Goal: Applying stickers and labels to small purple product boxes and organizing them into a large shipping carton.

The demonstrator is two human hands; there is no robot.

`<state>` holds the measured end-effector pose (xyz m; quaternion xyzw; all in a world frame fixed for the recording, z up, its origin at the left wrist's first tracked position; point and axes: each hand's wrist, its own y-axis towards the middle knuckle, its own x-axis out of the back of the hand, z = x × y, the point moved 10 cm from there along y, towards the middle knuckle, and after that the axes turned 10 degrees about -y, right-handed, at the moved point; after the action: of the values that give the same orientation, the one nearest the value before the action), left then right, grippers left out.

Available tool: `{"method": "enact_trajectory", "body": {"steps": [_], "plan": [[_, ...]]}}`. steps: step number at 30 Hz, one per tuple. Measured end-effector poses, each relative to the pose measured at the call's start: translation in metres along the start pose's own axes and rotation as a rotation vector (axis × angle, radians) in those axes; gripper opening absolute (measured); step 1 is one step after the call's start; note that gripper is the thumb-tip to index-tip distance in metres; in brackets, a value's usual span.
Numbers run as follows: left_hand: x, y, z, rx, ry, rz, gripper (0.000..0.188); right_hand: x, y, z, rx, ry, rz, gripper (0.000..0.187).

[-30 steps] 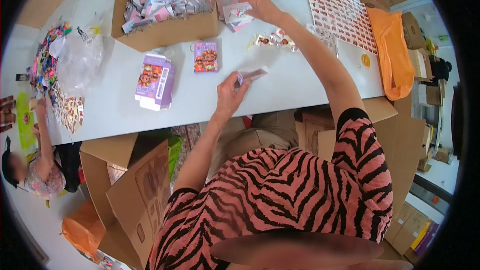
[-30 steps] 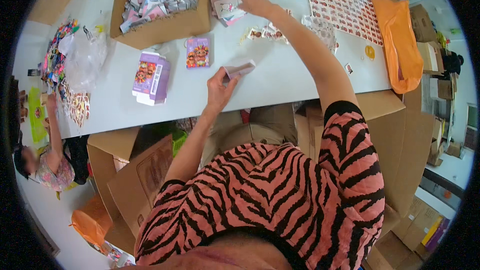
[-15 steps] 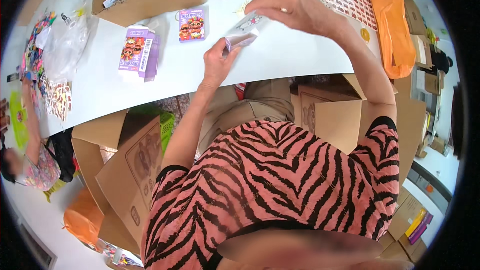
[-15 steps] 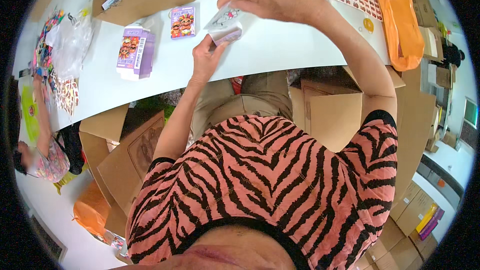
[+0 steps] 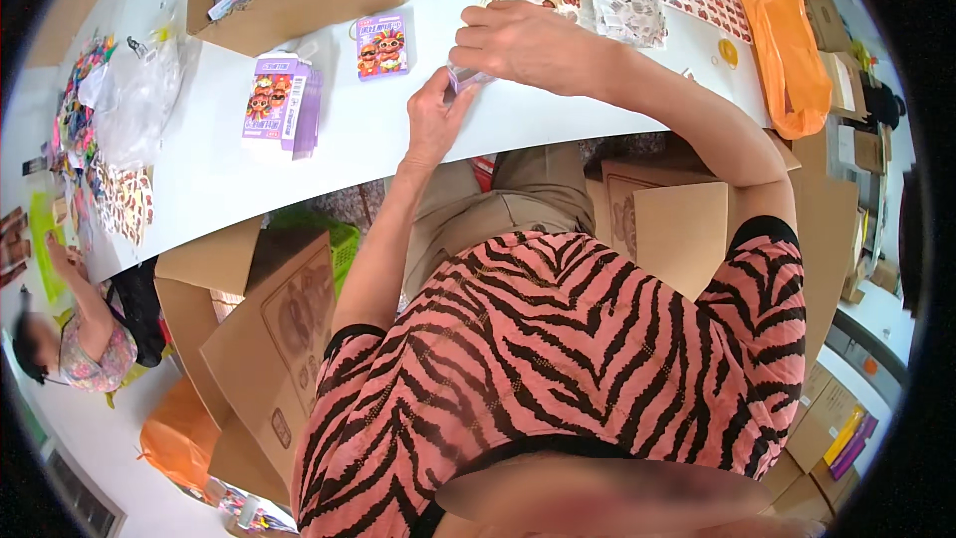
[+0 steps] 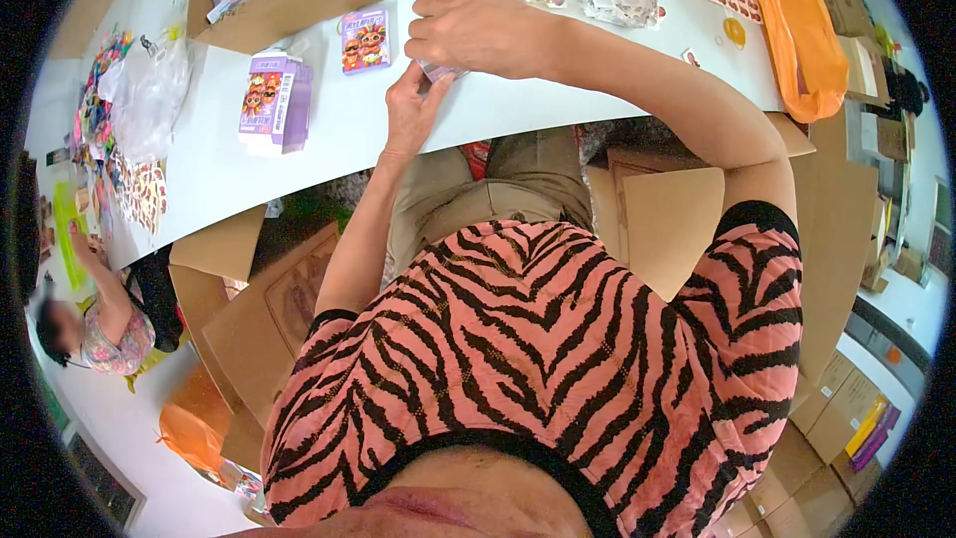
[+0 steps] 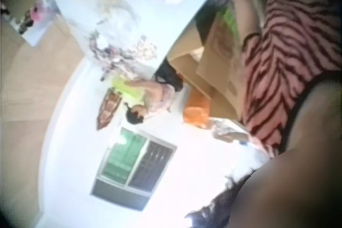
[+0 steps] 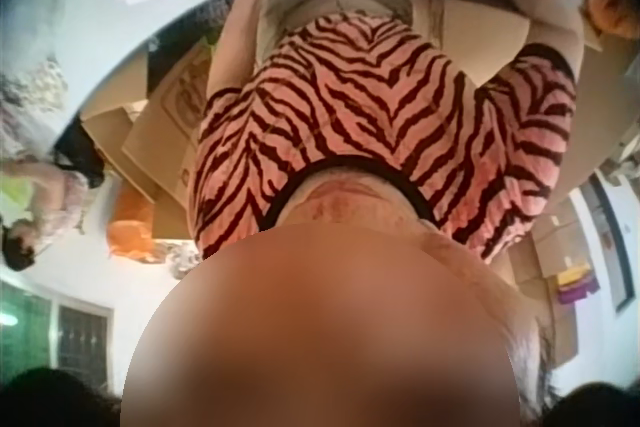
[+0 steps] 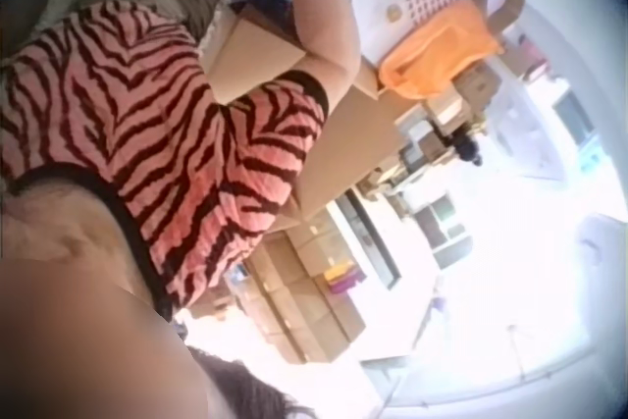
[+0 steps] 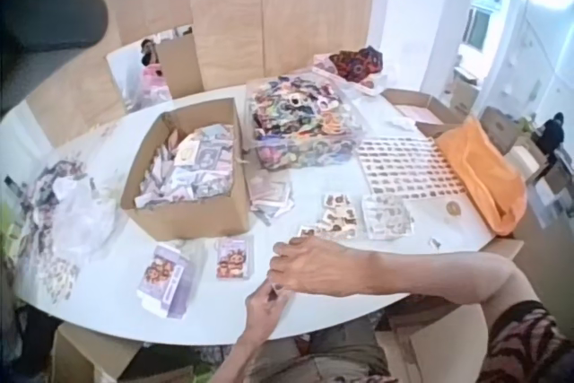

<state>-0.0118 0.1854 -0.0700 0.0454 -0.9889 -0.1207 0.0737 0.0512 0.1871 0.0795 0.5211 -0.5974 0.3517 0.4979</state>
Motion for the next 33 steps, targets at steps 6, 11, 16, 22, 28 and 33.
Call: {"method": "enact_trajectory", "body": {"steps": [6, 11, 16, 22, 28, 33], "plan": [[-0.002, -0.001, -0.008, 0.03, -0.018, 0.008, 0.019, -0.009, -0.005, 0.008, 0.071, 0.03, -0.063, 0.026], [0.004, 0.0, -0.006, -0.011, 0.006, -0.016, 0.019, -0.009, -0.006, 0.005, 0.105, 0.127, -0.135, 0.022], [-0.003, 0.002, -0.008, -0.011, -0.006, 0.018, 0.017, -0.004, -0.009, 0.001, 0.137, 0.204, -0.191, 0.019], [-0.002, -0.003, 0.009, 0.086, 0.044, 0.033, 0.015, -0.005, -0.008, 0.01, 0.148, 0.151, -0.171, 0.02], [0.002, -0.007, 0.006, 0.048, -0.069, 0.013, 0.016, 0.0, -0.017, 0.007, 0.075, 0.197, -0.358, 0.023], [-0.008, 0.0, -0.003, 0.059, -0.147, 0.049, 0.031, 0.011, -0.056, -0.031, -0.239, 0.255, -0.456, 0.012]]}}
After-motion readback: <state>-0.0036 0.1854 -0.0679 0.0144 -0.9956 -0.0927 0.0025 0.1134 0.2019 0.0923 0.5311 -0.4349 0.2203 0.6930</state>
